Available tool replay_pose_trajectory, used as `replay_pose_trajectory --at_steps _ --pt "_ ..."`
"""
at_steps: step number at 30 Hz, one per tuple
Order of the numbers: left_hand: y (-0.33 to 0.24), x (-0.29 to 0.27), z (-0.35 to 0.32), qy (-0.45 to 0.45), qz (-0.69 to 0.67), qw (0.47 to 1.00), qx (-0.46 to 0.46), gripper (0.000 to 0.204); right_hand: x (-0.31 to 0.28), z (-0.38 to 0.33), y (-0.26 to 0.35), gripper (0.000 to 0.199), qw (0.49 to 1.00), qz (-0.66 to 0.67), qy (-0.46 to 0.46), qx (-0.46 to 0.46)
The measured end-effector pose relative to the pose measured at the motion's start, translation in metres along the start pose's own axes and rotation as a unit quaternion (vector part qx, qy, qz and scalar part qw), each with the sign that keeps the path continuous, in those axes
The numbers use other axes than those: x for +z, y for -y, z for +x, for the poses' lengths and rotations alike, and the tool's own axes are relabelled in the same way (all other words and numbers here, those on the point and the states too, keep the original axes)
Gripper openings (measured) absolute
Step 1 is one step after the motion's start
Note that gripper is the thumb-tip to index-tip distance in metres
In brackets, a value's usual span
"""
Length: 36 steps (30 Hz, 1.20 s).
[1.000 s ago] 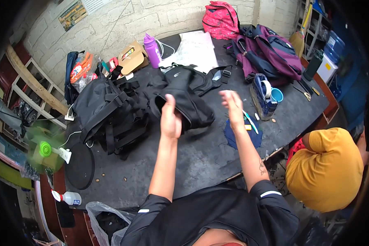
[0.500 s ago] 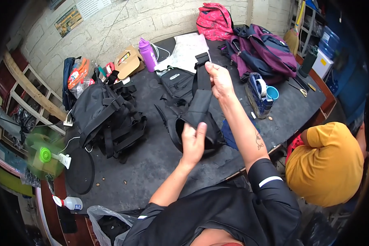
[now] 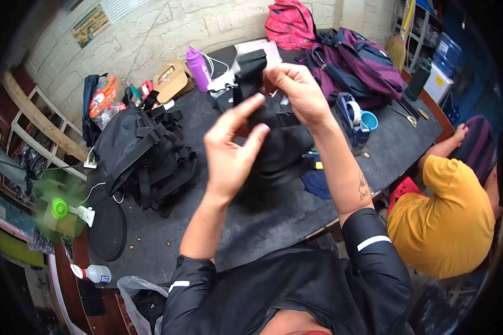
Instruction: Inspecting, trimming loose threads, and organizing black bags on a workbench.
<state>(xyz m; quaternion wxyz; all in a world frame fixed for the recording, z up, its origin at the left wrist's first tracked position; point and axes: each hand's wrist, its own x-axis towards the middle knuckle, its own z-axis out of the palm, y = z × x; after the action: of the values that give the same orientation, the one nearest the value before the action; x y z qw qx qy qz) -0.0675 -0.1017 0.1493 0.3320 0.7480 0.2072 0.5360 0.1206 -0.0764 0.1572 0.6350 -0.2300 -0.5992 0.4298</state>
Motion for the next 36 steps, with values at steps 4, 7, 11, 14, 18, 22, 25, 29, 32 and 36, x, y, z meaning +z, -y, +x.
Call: replay_pose_trajectory --at_steps 4,7,11,14,18,22,25,29,32,36 --pt "-0.011 -0.025 0.004 -0.059 0.119 0.991 0.006 0.041 -0.052 -0.036 -0.021 0.022 0.918 -0.377 -0.116 0.036" --pt "0.012 -0.029 0.000 0.013 0.064 0.997 -0.039 0.040 -0.091 -0.092 -0.057 0.015 0.825 -0.543 -0.044 0.150" --pt "0.060 -0.005 -0.010 0.109 -0.029 0.969 -0.220 0.034 -0.108 -0.157 -0.123 0.014 0.677 -0.686 -0.079 0.256" --pt "0.081 0.008 -0.017 0.077 -0.082 0.971 -0.210 0.031 -0.114 -0.181 -0.153 0.015 0.655 -0.723 -0.065 0.211" --pt "0.083 0.008 -0.016 0.052 -0.080 0.981 -0.168 0.033 -0.128 -0.174 -0.160 0.012 0.667 -0.705 -0.108 0.215" --pt "0.074 0.006 -0.012 0.036 -0.058 0.983 -0.172 0.034 -0.134 -0.165 -0.159 0.021 0.635 -0.720 -0.055 0.273" --pt "0.067 0.006 -0.012 0.042 -0.029 0.984 -0.171 0.034 -0.133 -0.168 -0.161 0.024 0.614 -0.731 -0.005 0.298" --pt "0.057 0.005 -0.012 0.032 -0.003 0.985 -0.167 0.038 -0.120 -0.160 -0.145 0.013 0.672 -0.697 -0.050 0.245" --pt "0.054 0.008 -0.012 0.029 0.011 0.986 -0.165 0.042 -0.088 -0.135 -0.115 0.020 0.794 -0.561 -0.201 0.119" --pt "0.054 0.011 -0.010 0.030 -0.003 0.986 -0.163 0.048 -0.020 -0.112 -0.059 0.039 0.831 -0.532 -0.165 -0.018"
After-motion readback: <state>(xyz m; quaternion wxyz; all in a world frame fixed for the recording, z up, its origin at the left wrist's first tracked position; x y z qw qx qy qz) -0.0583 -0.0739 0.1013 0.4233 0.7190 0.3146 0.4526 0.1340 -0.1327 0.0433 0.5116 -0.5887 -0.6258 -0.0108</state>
